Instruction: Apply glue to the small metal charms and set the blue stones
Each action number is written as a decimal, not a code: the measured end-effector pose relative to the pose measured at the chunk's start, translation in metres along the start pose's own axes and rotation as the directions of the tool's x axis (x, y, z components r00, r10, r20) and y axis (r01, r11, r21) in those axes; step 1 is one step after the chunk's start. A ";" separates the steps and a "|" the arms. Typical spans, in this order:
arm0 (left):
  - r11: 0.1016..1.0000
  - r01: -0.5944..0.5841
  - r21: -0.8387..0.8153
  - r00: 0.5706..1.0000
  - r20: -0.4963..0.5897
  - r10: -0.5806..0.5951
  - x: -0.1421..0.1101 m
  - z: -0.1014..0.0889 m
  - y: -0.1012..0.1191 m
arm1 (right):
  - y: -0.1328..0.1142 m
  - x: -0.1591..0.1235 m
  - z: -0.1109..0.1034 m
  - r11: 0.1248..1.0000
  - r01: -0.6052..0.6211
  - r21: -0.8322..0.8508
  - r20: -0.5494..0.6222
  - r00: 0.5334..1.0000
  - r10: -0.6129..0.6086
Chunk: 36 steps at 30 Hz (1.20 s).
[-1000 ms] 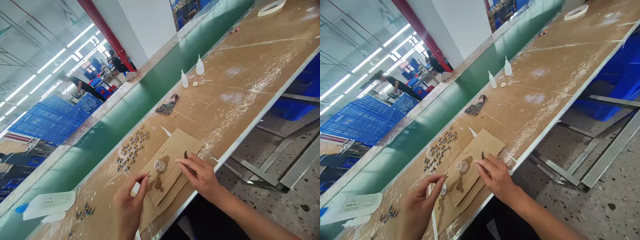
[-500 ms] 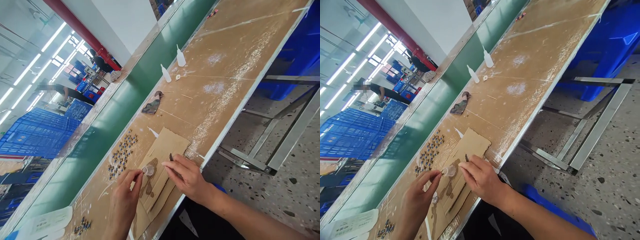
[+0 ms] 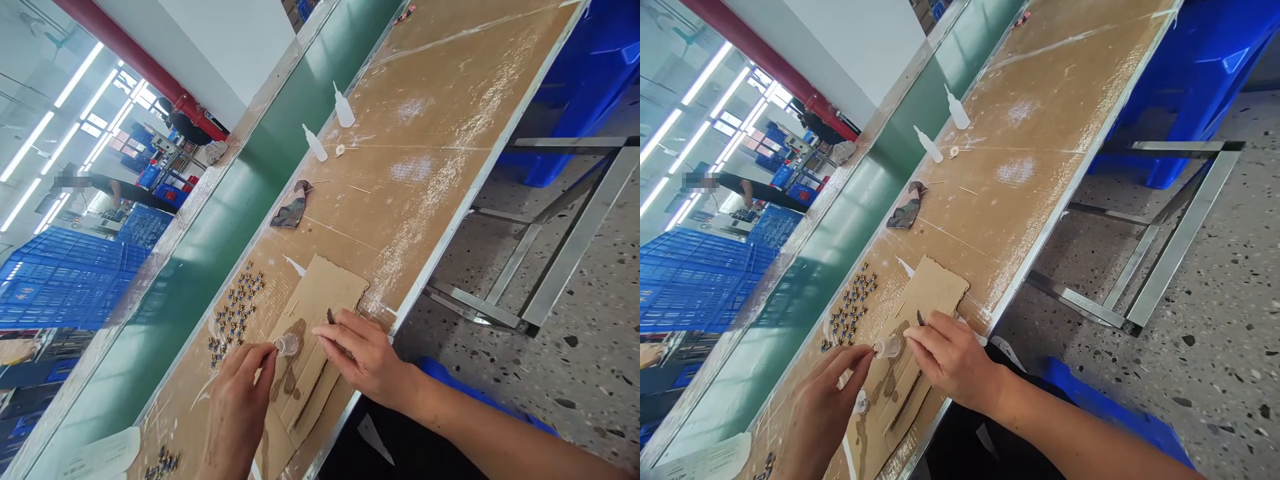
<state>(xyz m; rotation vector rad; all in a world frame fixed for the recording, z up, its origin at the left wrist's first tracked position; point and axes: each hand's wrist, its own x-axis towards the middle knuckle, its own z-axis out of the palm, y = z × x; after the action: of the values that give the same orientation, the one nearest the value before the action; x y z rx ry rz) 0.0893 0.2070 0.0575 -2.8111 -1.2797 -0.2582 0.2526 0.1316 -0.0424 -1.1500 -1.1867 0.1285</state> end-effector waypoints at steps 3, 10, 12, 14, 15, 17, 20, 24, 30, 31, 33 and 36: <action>1.000 -0.026 -0.002 1.000 0.006 0.026 0.000 0.001 -0.001 | 0.000 0.001 0.000 1.000 0.002 0.000 0.001 1.000 -0.002; 0.999 -0.005 -0.035 1.000 -0.015 0.004 0.001 -0.003 0.004 | 0.000 0.000 -0.001 1.000 0.006 -0.012 0.000 1.000 -0.006; 0.995 0.072 -0.072 0.997 -0.016 -0.073 -0.002 -0.009 0.007 | 0.000 0.000 -0.001 1.000 0.005 -0.016 -0.003 1.000 -0.005; 0.975 0.185 -0.123 0.982 -0.014 -0.188 -0.009 -0.016 0.008 | -0.001 0.000 -0.001 1.000 0.004 -0.016 -0.006 1.000 -0.004; 0.957 0.249 -0.151 0.967 -0.019 -0.255 -0.015 -0.020 0.008 | -0.001 0.000 -0.001 1.000 0.004 -0.015 -0.005 1.000 -0.004; 0.895 0.394 -0.209 0.912 -0.032 -0.408 -0.032 -0.027 0.005 | -0.002 -0.001 -0.002 1.000 0.002 -0.010 0.001 1.000 -0.002; 0.735 0.587 -0.339 0.771 -0.043 -0.635 -0.067 -0.031 -0.004 | -0.002 -0.003 -0.003 1.000 0.003 -0.001 0.024 1.000 -0.003; 0.456 0.703 -0.545 0.527 -0.031 -0.849 -0.123 -0.023 -0.019 | -0.005 -0.006 -0.005 1.000 0.006 -0.011 0.056 0.998 -0.005; 0.205 0.726 -0.656 0.217 -0.064 -0.974 -0.198 0.011 -0.035 | -0.008 -0.009 -0.007 0.990 0.034 -0.137 0.116 0.993 -0.018; 0.183 0.726 -0.663 0.199 -0.051 -0.979 -0.206 0.016 -0.036 | -0.008 -0.009 -0.006 0.984 0.045 -0.171 0.125 0.992 -0.023; 0.146 0.735 -0.662 0.171 -0.028 -0.985 -0.218 0.024 -0.038 | -0.007 -0.009 -0.005 0.969 0.076 -0.236 0.147 0.988 -0.042; 0.127 0.751 -0.648 0.148 -0.023 -0.989 -0.224 0.030 -0.039 | -0.009 -0.009 -0.002 0.940 0.126 -0.318 0.171 0.982 -0.074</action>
<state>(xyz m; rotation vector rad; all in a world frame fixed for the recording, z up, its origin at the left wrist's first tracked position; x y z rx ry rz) -0.0805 0.0689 -0.0107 -1.3478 -2.9029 -1.3758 0.2462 0.1205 -0.0418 -1.3857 -1.4423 -0.0611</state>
